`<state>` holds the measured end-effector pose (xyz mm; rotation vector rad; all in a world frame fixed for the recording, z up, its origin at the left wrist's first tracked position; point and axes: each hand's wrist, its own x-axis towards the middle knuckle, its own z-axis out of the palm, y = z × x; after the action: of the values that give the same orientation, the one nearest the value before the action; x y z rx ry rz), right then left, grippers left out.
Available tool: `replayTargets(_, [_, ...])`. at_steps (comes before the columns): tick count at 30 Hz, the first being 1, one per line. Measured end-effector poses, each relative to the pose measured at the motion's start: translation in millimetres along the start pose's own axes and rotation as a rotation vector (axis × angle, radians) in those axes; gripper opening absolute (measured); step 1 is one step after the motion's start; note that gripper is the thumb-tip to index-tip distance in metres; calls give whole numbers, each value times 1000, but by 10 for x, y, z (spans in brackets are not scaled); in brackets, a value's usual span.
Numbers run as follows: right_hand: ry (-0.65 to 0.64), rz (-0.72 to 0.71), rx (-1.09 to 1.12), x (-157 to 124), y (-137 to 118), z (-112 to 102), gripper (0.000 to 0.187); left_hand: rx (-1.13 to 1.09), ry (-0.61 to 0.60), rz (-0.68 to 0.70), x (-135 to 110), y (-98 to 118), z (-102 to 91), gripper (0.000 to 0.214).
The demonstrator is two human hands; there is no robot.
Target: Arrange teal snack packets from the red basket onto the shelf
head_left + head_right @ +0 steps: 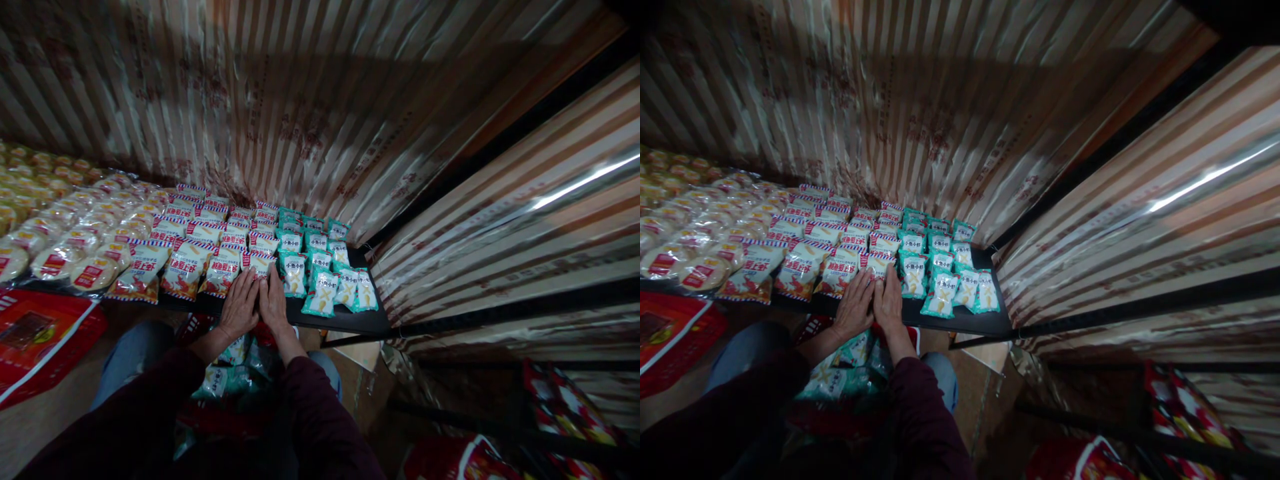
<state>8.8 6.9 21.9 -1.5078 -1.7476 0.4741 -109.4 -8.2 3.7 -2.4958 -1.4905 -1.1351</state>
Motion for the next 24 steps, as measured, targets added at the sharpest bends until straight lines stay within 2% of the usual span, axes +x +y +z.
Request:
replayTargets(7, [-6, 26, 48, 51, 51, 25, 59, 10, -26, -12, 2, 16, 14, 72])
replayTargets(14, [9, 37, 58, 36, 31, 43, 62, 29, -1, 22, -2, 12, 18, 73])
replayTargets(24, [107, -40, -56, -292, -54, -25, 55, 24, 28, 47, -23, -35, 62, 67])
